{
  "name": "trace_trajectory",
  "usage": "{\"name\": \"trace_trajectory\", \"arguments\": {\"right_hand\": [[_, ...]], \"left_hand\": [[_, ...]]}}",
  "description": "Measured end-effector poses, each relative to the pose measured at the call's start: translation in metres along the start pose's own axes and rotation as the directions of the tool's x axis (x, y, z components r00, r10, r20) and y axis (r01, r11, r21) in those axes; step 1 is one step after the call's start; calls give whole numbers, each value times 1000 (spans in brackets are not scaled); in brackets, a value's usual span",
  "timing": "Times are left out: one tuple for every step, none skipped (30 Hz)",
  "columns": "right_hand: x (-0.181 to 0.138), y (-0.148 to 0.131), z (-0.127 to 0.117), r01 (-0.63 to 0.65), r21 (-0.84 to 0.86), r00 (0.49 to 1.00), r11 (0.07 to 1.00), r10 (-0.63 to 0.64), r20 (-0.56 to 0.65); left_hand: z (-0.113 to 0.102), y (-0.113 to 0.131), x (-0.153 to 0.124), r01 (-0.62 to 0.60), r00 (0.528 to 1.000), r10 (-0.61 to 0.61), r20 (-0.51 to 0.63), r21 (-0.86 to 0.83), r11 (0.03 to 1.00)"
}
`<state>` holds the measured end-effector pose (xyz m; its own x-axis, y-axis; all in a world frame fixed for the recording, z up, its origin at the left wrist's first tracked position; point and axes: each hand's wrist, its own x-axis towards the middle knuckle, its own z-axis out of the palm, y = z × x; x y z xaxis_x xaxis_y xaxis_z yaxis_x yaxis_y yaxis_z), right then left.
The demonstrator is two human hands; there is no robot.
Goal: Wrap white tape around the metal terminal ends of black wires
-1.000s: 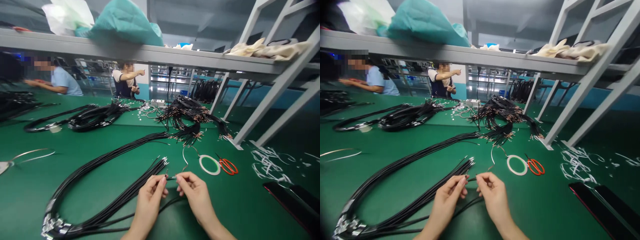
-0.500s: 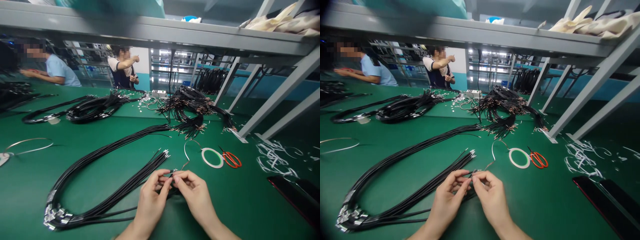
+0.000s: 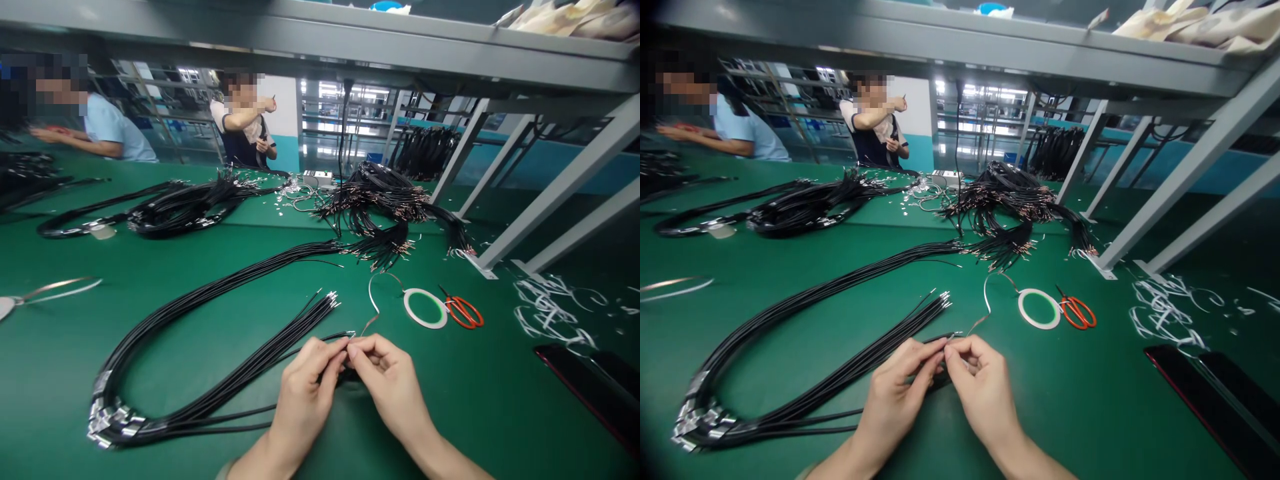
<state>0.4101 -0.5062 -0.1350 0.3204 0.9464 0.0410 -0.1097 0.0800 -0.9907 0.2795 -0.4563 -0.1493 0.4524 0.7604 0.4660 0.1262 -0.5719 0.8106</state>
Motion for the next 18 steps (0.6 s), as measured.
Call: {"name": "trace_trajectory", "arguments": {"right_hand": [[0, 0, 0, 2, 5, 1000, 1000, -2, -4], [0, 0, 0, 3, 8, 1000, 1000, -3, -8], [0, 0, 0, 3, 10, 1000, 1000, -3, -10], [0, 0, 0, 1, 11, 1000, 1000, -1, -10], [0, 0, 0, -3, 11, 1000, 1000, 3, -9], [1, 0, 0, -8, 11, 1000, 1000, 8, -7], [1, 0, -1, -12, 12, 1000, 1000, 12, -6], [1, 0, -1, -15, 14, 1000, 1000, 15, -5], [1, 0, -1, -16, 16, 1000, 1000, 16, -3], [1, -1, -1, -16, 16, 1000, 1000, 16, -2], [1, -1, -1, -16, 15, 1000, 1000, 16, -2], [1, -1, -1, -15, 12, 1000, 1000, 15, -2], [1, -1, -1, -15, 7, 1000, 1000, 15, -3], [1, -1, 0, -15, 2, 1000, 1000, 15, -5], [0, -1, 0, -17, -2, 1000, 1000, 17, -7], [0, -1, 0, -18, -4, 1000, 1000, 18, -9], [0, -1, 0, -18, -7, 1000, 1000, 18, -10], [0, 0, 0, -18, -9, 1000, 1000, 18, -12]], "left_hand": [[0, 0, 0, 15, 1000, -15, -5, 1, 1000], [1, -1, 0, 34, 999, -34, -8, 1, 999], [1, -1, 0, 52, 999, -52, -12, 0, 999], [1, -2, -1, 67, 998, -67, -14, -3, 998], [2, -2, -1, 79, 997, -79, -14, -7, 997], [2, -3, -2, 86, 996, -86, -14, -15, 996], [2, -3, -2, 90, 996, -90, -14, -22, 996], [2, -4, -3, 92, 996, -92, -17, -30, 995], [3, -5, -3, 89, 996, -90, -22, -34, 995], [3, -5, -4, 82, 996, -83, -27, -35, 996], [3, -6, -4, 72, 997, -73, -30, -30, 997], [4, -6, -4, 59, 998, -60, -31, -23, 998], [4, -7, -5, 45, 999, -45, -30, -11, 999], [4, -7, -5, 29, 999, -29, -27, 2, 1000], [4, -8, -5, 14, 1000, -14, -24, 15, 1000], [4, -8, -5, 0, 1000, 0, -22, 28, 1000], [4, -7, -4, -13, 1000, 14, -22, 39, 999], [4, -7, -4, -26, 999, 27, -20, 50, 998]]}}
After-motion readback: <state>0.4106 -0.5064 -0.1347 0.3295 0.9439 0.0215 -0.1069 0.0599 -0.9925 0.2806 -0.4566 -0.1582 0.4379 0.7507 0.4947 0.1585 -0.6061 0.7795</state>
